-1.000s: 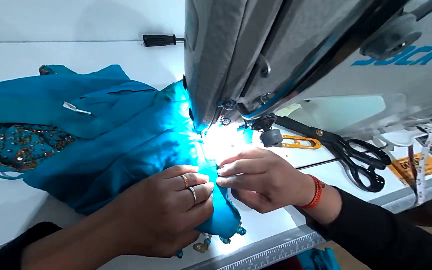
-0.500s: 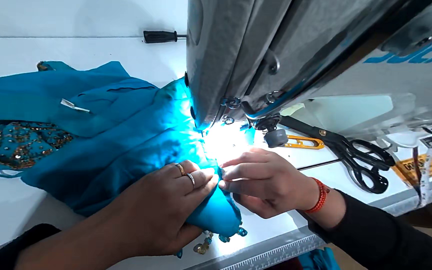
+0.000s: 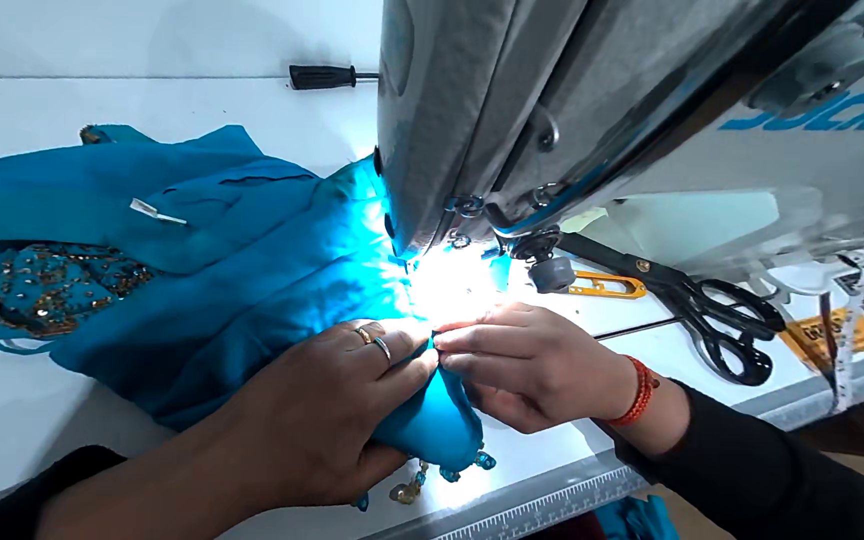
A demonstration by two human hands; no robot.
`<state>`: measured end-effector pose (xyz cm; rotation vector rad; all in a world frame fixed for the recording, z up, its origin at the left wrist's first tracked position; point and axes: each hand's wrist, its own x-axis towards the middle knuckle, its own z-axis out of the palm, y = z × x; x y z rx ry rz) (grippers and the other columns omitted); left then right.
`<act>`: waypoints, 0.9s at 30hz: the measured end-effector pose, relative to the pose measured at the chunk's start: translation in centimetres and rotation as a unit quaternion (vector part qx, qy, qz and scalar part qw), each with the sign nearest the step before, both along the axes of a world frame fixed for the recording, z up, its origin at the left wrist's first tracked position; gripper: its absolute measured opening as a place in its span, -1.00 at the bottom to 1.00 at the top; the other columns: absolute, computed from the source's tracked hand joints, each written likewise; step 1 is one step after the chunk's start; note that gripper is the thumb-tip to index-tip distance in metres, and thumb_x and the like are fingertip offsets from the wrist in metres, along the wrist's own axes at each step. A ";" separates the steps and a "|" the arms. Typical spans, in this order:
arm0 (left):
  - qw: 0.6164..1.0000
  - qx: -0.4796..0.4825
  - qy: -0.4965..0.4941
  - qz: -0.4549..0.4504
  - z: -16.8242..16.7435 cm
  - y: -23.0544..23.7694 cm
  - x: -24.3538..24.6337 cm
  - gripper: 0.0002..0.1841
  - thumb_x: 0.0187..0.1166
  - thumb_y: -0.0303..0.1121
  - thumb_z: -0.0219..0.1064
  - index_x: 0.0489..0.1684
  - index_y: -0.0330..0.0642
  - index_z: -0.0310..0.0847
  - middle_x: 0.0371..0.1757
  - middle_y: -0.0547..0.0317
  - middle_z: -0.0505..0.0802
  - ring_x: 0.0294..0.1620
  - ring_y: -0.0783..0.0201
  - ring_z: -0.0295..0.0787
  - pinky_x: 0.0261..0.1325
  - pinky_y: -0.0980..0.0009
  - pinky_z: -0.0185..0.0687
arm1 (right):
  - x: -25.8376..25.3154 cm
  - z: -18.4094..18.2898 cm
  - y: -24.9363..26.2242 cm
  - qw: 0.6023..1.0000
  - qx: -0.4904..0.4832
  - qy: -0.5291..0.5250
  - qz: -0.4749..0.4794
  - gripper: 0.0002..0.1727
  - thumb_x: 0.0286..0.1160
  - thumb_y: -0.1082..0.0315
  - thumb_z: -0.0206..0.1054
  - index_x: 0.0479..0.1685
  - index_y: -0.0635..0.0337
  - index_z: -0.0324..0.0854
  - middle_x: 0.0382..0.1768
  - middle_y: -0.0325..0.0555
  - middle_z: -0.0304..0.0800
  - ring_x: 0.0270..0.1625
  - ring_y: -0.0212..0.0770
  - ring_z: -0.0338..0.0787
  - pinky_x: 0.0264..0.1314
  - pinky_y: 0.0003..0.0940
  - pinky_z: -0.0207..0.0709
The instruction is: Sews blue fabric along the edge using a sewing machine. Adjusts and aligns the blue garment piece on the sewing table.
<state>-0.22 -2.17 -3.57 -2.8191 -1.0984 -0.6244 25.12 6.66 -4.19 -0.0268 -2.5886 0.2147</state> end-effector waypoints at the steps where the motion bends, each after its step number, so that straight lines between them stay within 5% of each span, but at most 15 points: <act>1: 1.000 -0.004 0.002 0.006 0.0 0.0 0.0 -0.45 0.45 0.11 0.12 0.25 0.06 0.80 0.31 0.13 0.84 0.39 0.16 0.73 0.36 0.30 0.62 | 0.0 0.0 0.0 1.000 0.002 0.000 0.002 -0.70 0.56 0.35 0.13 -0.21 0.18 0.83 -0.01 -0.06 0.93 0.23 -0.14 0.84 0.30 -0.28 0.64; 7: 1.000 0.009 0.009 -0.009 0.0 0.2 -0.1 -0.45 0.50 0.10 0.08 0.24 0.02 0.81 0.25 0.17 0.87 0.42 0.18 0.72 0.50 0.32 0.52 | -0.2 -0.1 0.6 1.000 0.014 0.015 0.016 -0.70 0.54 0.36 0.14 -0.26 0.17 0.84 -0.09 -0.08 0.94 0.19 -0.14 0.85 0.28 -0.29 0.64; 18: 0.999 0.026 0.003 -0.033 0.0 0.2 -0.3 -0.46 0.59 0.06 0.03 0.21 -0.06 0.80 0.20 0.21 0.90 0.40 0.19 0.74 0.53 0.30 0.49 | 0.1 -0.2 0.4 0.998 0.023 0.061 0.008 -0.73 0.51 0.35 0.18 -0.37 0.19 0.82 -0.33 -0.11 0.88 -0.11 -0.19 0.85 -0.12 -0.36 0.63; 22: 0.998 0.036 -0.011 -0.041 -0.1 0.2 -0.3 -0.50 0.59 0.03 0.07 0.13 -0.06 0.83 0.13 0.20 0.91 0.34 0.19 0.75 0.53 0.30 0.48 | 0.0 0.0 0.3 0.997 -0.004 0.082 -0.015 -0.78 0.44 0.35 0.20 -0.40 0.19 0.74 -0.33 -0.10 0.86 -0.09 -0.20 0.85 -0.10 -0.39 0.66; 27: 0.998 0.036 -0.012 -0.043 0.0 0.2 -0.3 -0.51 0.58 0.02 0.08 0.11 -0.05 0.84 0.11 0.22 0.91 0.31 0.21 0.76 0.50 0.32 0.49 | -0.1 0.0 0.3 0.998 -0.005 0.045 -0.046 -0.76 0.48 0.34 0.20 -0.21 0.15 0.81 -0.11 -0.12 0.90 0.08 -0.20 0.82 0.05 -0.36 0.61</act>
